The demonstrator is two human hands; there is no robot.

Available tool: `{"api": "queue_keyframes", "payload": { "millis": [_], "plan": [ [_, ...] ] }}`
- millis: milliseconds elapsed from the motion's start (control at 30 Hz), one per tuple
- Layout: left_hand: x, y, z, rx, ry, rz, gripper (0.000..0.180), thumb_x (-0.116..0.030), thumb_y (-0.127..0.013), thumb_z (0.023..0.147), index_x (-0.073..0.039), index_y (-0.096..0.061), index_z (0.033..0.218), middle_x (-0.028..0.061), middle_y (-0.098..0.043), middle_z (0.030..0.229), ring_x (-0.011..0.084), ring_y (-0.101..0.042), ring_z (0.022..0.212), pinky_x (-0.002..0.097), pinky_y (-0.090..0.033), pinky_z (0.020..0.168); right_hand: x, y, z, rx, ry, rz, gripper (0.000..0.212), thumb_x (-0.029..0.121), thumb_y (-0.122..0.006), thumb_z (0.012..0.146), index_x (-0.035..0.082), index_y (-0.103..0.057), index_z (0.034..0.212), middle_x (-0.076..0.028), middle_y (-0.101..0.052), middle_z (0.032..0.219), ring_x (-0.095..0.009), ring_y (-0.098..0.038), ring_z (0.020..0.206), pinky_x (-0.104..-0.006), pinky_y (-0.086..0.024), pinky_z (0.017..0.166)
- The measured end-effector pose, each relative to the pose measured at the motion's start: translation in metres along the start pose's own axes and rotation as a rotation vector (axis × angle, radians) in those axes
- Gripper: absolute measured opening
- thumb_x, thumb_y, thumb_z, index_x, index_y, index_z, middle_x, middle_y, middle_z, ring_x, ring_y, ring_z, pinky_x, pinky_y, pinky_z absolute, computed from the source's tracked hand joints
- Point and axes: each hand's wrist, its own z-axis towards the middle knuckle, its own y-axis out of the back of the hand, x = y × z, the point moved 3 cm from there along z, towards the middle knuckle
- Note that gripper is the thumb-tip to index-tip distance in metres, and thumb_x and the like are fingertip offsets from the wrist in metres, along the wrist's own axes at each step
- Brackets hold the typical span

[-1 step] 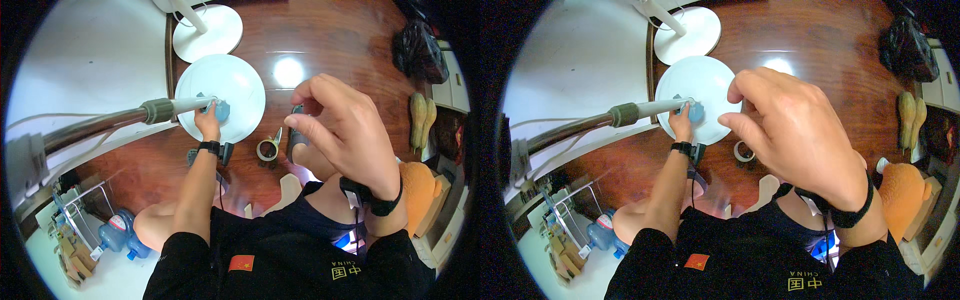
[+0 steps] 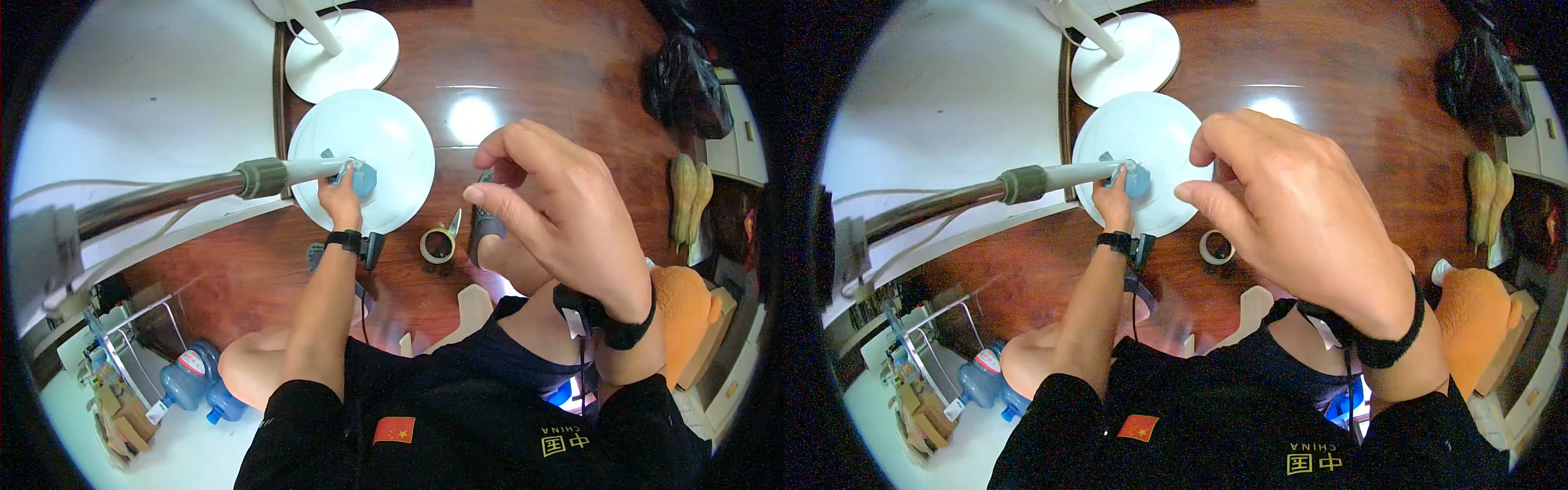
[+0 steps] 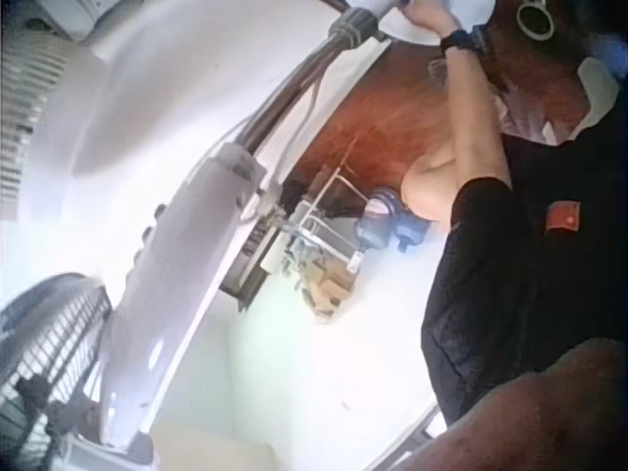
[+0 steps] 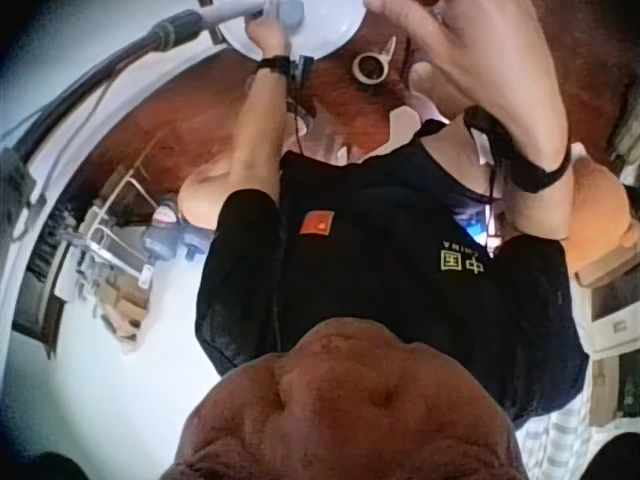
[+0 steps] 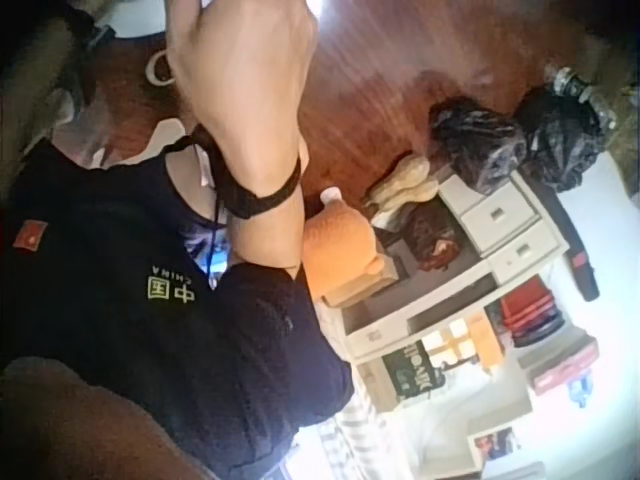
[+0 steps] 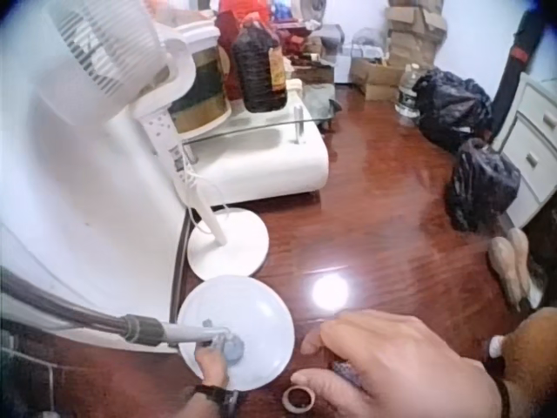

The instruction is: The person wipes the base of two fans with a cloth, adjusts the position of one fan, and then wipes the floor around them.

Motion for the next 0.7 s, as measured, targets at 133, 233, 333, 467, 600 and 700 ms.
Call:
{"api": "queue_keyframes", "payload": {
  "millis": [133, 233, 333, 467, 600, 700],
  "plan": [
    [-0.043, 0.004, -0.011, -0.123, 0.015, -0.199, 0.057, -0.021, -0.076, 0.092, 0.007, -0.05, 0.135, 0.0227, -0.063, 0.127, 0.0306, -0.062, 0.111, 0.0374, -0.047, 0.098, 0.001, -0.006, 0.0, -0.018, 0.01, 0.006, 0.024, 0.02, -0.073, 0.087, 0.001, -0.062, 0.095, -0.016, -0.063, 0.082, -0.033, -0.064, 0.076, -0.0424, -0.05, 0.067],
    [-0.062, 0.011, -0.012, -0.268, -0.05, -0.064, 0.052, -0.027, -0.07, 0.096, 0.007, -0.052, 0.131, 0.024, -0.063, 0.126, 0.0356, -0.062, 0.115, 0.0413, -0.046, 0.101, 0.003, -0.009, 0.001, -0.016, 0.004, 0.012, 0.023, 0.021, -0.072, 0.087, 0.002, -0.063, 0.094, -0.018, -0.065, 0.083, -0.038, -0.065, 0.077, -0.0467, -0.05, 0.068],
    [-0.082, 0.015, -0.016, -0.311, -0.059, 0.115, 0.051, -0.025, -0.073, 0.093, 0.008, -0.055, 0.127, 0.0231, -0.065, 0.123, 0.0353, -0.063, 0.112, 0.0404, -0.046, 0.1, 0.007, -0.01, -0.002, -0.007, 0.007, 0.029, 0.023, 0.021, -0.073, 0.086, 0.002, -0.064, 0.094, -0.018, -0.066, 0.085, -0.038, -0.066, 0.079, -0.047, -0.051, 0.07],
    [-0.072, 0.02, -0.007, -0.278, -0.104, 0.132, 0.046, -0.02, -0.077, 0.088, 0.007, -0.059, 0.121, 0.021, -0.068, 0.116, 0.0326, -0.065, 0.108, 0.0394, -0.047, 0.098, 0.012, -0.008, -0.008, 0.011, 0.017, 0.06, 0.023, 0.019, -0.076, 0.083, 0.002, -0.064, 0.094, -0.017, -0.066, 0.086, -0.038, -0.066, 0.08, -0.047, -0.052, 0.071],
    [-0.054, 0.02, 0.011, -0.18, -0.103, 0.042, 0.04, -0.016, -0.08, 0.083, 0.007, -0.065, 0.112, 0.0179, -0.07, 0.11, 0.0281, -0.066, 0.101, 0.04, -0.05, 0.092, 0.017, -0.005, -0.011, -0.014, 0.11, 0.077, 0.023, 0.013, -0.076, 0.083, 0.001, -0.061, 0.095, -0.014, -0.059, 0.08, -0.031, -0.061, 0.071, -0.0403, -0.049, 0.064],
    [-0.034, 0.015, 0.016, -0.171, -0.075, 0.073, 0.036, -0.013, -0.079, 0.082, 0.006, -0.067, 0.11, 0.0166, -0.071, 0.107, 0.0272, -0.067, 0.097, 0.0391, -0.051, 0.091, 0.021, -0.004, -0.009, 0.014, 0.103, 0.073, 0.023, 0.012, -0.077, 0.082, 0.002, -0.061, 0.095, -0.012, -0.056, 0.078, -0.031, -0.059, 0.07, -0.0406, -0.047, 0.063]
  ]
}}
